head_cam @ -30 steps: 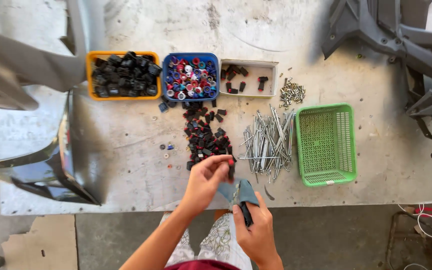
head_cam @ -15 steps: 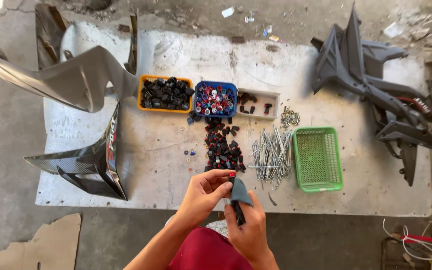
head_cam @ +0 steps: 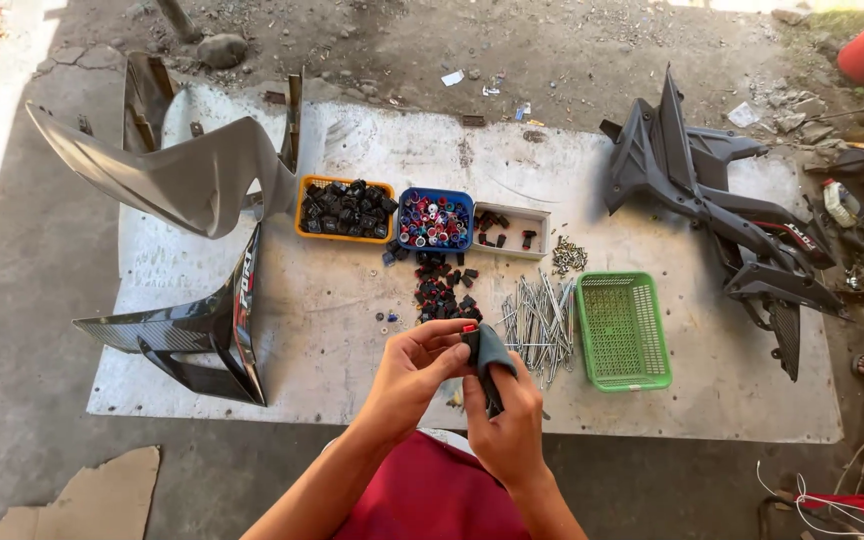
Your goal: Cleaning and sorting small motorcycle plastic clips and accessories on a workbench.
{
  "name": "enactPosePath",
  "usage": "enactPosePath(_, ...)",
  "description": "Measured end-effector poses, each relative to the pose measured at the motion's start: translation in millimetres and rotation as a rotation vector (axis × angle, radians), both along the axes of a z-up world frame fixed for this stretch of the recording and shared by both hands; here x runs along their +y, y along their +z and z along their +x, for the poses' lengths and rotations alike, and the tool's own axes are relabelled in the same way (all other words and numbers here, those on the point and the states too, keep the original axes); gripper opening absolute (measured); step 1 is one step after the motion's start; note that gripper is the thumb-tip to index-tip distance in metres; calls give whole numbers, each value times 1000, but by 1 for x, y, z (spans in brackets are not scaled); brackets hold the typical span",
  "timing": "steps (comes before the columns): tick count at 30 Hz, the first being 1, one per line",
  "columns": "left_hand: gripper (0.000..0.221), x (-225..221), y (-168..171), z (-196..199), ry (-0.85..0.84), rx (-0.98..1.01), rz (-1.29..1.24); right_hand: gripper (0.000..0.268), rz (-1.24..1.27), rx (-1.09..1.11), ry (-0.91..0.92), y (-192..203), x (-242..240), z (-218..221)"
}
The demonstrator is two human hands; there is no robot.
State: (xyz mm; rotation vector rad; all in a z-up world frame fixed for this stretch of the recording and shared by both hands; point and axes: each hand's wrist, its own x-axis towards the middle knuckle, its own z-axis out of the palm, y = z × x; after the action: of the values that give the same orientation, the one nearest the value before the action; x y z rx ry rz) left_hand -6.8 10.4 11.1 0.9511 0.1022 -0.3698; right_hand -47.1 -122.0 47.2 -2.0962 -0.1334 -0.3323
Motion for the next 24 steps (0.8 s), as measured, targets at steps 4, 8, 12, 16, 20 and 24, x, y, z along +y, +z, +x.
enactPosePath(4,34,-4,10,1,30,-89,75,18,-45,-41,25,3,-4,-6)
enactPosePath(8,35,-1,12,1,16,-126,14,15,-129,-80,16,-1,-10,-1)
enactPosePath(12,36,3,25,5,28,-200,-48,32,23,-19,70,-9,-21,-2)
enactPosePath(16,33,6,28,6,40,-142,-9,18,60,-77,112,0,-24,-12)
enactPosePath(20,28,3,19,2,4,-152,10,14,-11,-141,152,4,-20,-11)
enactPosePath(24,29,-1,15,-2,11,-134,-53,14,-69,-171,137,7,-18,-14)
